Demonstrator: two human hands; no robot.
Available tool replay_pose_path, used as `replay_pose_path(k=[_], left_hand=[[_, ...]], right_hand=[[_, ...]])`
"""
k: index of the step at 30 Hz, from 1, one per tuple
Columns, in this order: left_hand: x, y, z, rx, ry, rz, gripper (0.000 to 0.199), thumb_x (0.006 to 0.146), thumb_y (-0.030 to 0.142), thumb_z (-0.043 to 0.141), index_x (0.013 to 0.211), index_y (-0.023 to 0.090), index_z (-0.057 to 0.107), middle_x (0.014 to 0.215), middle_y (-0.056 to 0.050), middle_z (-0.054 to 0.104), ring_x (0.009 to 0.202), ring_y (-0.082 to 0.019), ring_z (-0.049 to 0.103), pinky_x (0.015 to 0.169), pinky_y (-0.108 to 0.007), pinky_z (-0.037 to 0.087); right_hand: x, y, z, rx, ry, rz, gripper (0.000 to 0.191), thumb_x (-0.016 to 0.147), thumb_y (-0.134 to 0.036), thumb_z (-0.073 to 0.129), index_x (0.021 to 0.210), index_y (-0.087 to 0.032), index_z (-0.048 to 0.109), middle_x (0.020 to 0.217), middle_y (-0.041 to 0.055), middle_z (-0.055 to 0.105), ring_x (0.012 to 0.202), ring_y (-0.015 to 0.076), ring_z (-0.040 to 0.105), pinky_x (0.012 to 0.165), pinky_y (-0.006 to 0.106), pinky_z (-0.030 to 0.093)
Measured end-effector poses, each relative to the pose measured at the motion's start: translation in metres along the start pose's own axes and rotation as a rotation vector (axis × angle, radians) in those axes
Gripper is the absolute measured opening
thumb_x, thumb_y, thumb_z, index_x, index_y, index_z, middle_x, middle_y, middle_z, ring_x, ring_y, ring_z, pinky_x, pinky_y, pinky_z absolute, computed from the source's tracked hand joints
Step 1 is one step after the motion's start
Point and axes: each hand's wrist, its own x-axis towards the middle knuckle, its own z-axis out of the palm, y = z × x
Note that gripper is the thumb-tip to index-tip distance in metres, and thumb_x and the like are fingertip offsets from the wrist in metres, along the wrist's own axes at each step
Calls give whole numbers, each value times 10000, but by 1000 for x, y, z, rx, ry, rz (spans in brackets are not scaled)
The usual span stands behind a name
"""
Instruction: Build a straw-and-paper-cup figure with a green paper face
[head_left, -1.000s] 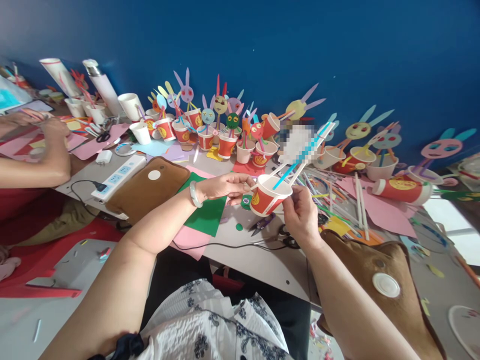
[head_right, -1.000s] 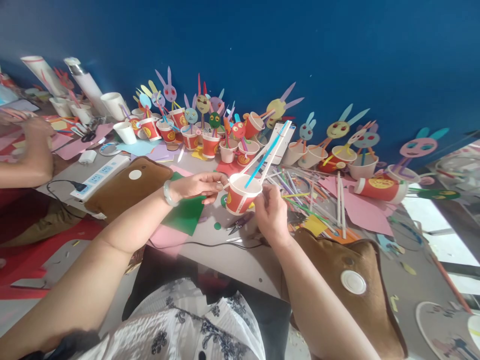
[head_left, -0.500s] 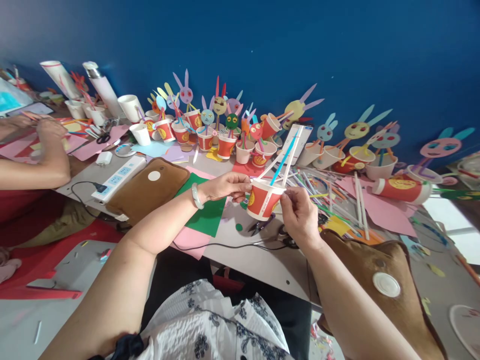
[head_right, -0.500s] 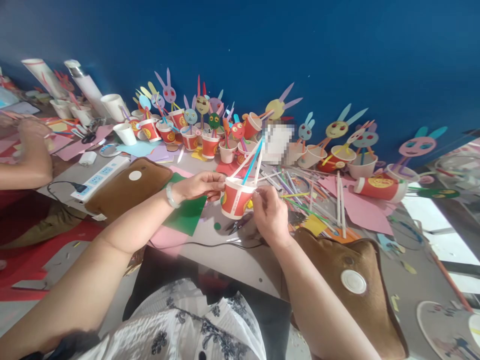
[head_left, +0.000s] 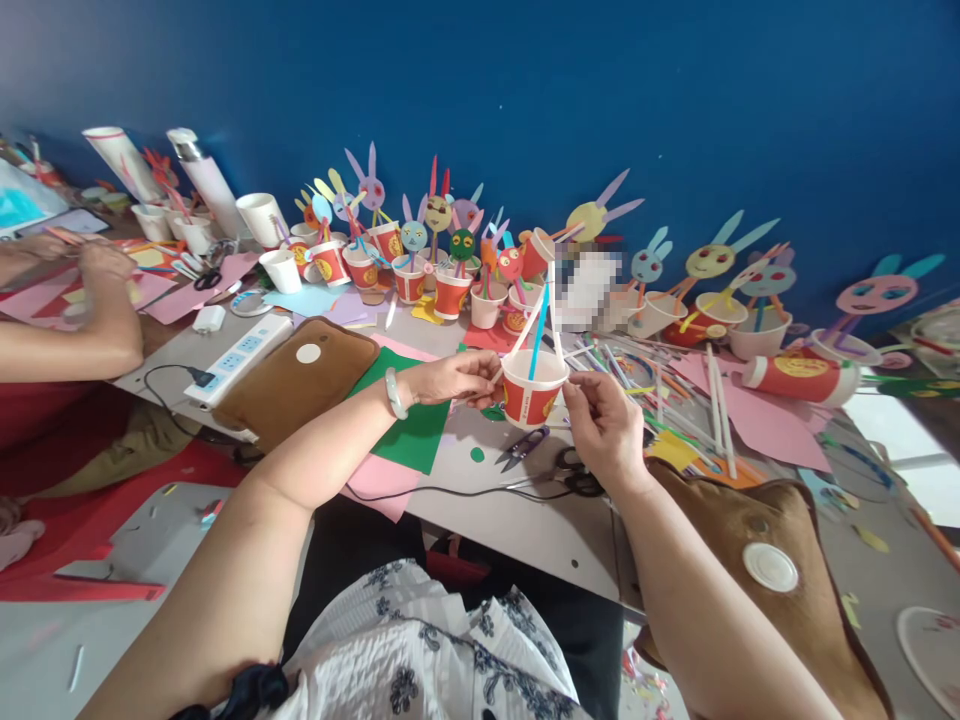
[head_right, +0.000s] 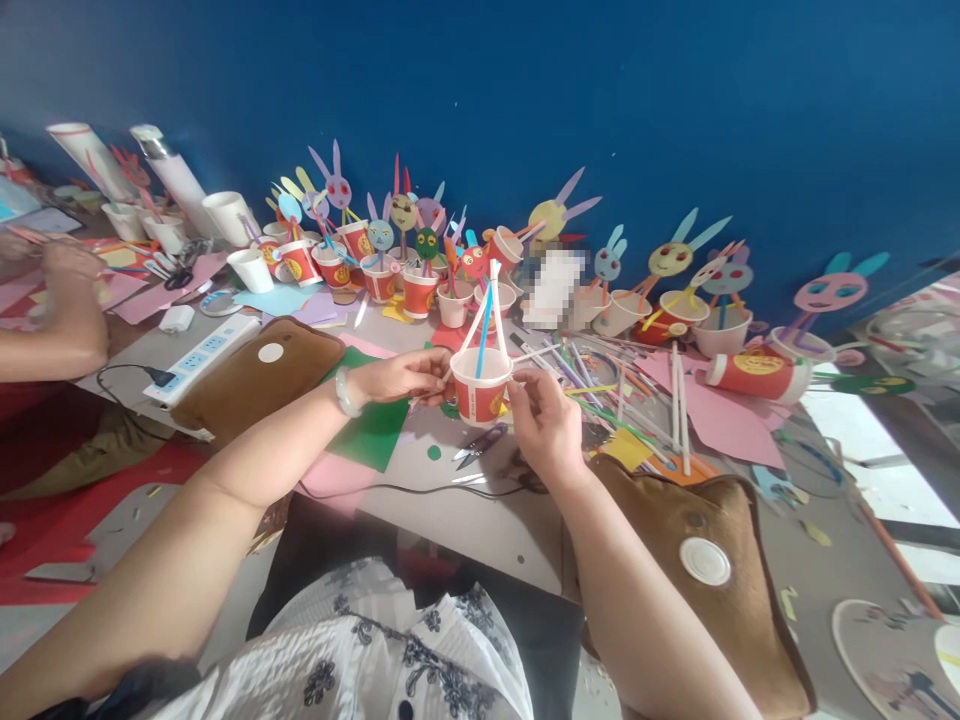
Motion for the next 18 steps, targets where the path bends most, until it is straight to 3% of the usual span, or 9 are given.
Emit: replay_pose_path(k=[5, 11, 18], left_hand=[[3, -1, 3, -59, 87, 5, 174, 789, 239, 650, 748, 176, 493, 611, 31, 496, 513, -69, 406, 529, -237, 296], [1, 4, 11, 14, 128, 49, 424, 842, 514, 706, 749, 185, 456, 625, 55, 427, 487, -47, 323, 484, -228, 184], [-7, 15, 19, 125, 170, 92, 487, 862, 572, 679, 708, 196, 409, 544, 90, 303, 467, -48, 252, 481, -236, 160]], right_hand=[[2, 4, 3, 14, -45, -20, 186, 957, -388, 530, 961, -211, 587, 748, 29, 682, 631, 173, 635, 605, 297, 487], [0, 7, 6, 18, -83, 0, 164, 946, -379, 534, 953, -216, 548, 726, 17, 667, 584, 160, 593, 565, 288, 459], [-4, -3, 4, 11, -45, -24, 132, 937, -348, 534, 960, -220, 553, 670, -12, 615, 554, 146, 528, 571, 290, 443]])
